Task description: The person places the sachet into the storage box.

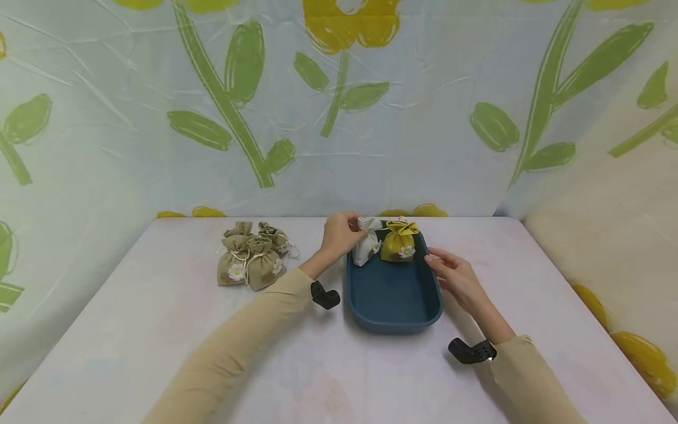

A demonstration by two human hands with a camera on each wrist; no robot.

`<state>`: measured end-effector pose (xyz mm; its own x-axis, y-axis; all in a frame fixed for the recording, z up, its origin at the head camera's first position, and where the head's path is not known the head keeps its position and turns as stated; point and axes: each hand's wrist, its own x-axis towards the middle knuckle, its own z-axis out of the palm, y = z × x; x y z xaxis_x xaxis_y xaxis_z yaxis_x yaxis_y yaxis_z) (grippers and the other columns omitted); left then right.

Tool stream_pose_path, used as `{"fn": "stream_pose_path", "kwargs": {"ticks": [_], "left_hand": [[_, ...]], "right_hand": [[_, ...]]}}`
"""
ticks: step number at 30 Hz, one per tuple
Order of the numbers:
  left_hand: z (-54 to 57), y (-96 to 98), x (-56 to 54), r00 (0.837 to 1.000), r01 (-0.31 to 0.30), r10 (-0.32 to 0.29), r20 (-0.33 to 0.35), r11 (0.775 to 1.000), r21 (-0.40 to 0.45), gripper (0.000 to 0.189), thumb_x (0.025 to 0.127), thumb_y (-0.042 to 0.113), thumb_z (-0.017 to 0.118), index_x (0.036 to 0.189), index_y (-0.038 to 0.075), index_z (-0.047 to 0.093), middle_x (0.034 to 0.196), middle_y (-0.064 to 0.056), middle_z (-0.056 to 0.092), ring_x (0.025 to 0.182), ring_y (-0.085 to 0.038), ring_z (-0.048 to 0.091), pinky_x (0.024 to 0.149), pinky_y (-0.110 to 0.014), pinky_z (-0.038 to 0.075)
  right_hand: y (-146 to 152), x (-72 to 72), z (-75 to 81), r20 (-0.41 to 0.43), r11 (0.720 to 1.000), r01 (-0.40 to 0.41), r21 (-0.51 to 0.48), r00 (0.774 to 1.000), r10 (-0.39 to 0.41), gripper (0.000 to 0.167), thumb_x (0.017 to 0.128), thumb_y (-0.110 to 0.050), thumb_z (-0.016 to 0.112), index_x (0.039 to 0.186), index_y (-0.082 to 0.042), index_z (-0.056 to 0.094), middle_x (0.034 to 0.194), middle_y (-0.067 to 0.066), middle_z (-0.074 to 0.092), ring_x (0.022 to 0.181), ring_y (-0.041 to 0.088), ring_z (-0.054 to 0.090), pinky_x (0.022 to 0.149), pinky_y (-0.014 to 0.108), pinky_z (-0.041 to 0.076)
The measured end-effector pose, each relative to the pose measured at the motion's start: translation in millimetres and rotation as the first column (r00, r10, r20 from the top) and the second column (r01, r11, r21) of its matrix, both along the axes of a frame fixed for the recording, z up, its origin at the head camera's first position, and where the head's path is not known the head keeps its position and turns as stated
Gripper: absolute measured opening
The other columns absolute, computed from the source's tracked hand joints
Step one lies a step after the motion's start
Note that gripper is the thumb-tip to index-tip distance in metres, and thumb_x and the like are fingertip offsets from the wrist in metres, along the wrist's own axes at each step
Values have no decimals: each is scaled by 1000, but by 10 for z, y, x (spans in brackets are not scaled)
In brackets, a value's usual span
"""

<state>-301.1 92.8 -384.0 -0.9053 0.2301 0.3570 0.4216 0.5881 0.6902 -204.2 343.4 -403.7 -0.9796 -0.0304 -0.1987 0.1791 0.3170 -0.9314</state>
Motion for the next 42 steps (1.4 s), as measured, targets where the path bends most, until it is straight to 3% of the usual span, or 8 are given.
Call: {"fn": "stream_pose_path", "kwargs": {"ticks": [4,11,17,21,24,32,37,42], "left_hand": [[21,-6,1,1000,13,-13,20,1000,-14,26,84,14,73,110,11,72,84,-5,73,71,-13,66,54,-15,46],[29,-49,42,996,62,-64,67,997,34,42,82,-1,64,122,11,66,92,-7,74,77,-16,69,51,-15,36],[81,-114,109,967,121,-143,213,987,110,47,85,4,66,130,13,60,113,-9,70,93,-20,69,61,-19,49],[123,-170,160,941,177,-207,269,975,133,51,86,7,65,136,13,54,122,-10,65,102,-23,66,73,-25,54],[134,-212,195,934,204,-231,274,971,123,53,87,8,65,138,12,52,126,-10,63,108,-25,64,81,-30,55],[140,-399,277,940,192,-217,264,975,115,52,89,11,66,139,14,52,130,-8,63,118,-27,59,96,-40,50],[143,-551,367,944,183,-214,251,973,143,52,89,9,66,139,13,51,131,-9,62,119,-28,58,96,-39,50],[117,-725,450,962,166,-197,191,972,166,51,88,8,66,137,11,53,130,-10,63,117,-29,60,93,-40,52]], "right_hand": [[-13,-6,8,10,1000,-4,30,1000,4,72,99,-45,47,152,-3,22,146,10,42,103,-9,49,91,22,51],[8,3,18,5,1000,-17,-6,1000,17,71,99,-41,49,151,0,22,131,-6,52,94,-14,52,80,13,50],[-8,-8,33,31,999,-12,40,999,11,73,99,-45,47,152,-3,21,146,15,39,95,-11,51,80,13,49],[-22,-20,36,49,998,5,56,999,-8,74,98,-47,47,153,-5,21,146,17,39,115,11,52,79,13,48],[-29,-23,32,64,999,9,45,998,-12,74,98,-48,47,153,-5,20,151,24,31,133,33,39,79,12,47],[-46,-21,48,76,999,28,33,997,-30,74,98,-47,47,153,-6,19,155,25,23,134,34,36,77,11,47],[-45,-29,43,81,999,26,41,996,-29,75,98,-48,46,153,-6,18,155,24,22,128,27,40,76,11,47],[-26,-41,21,83,999,16,38,996,-19,75,99,-48,45,154,-5,17,156,26,19,134,37,35,75,11,47]]}}
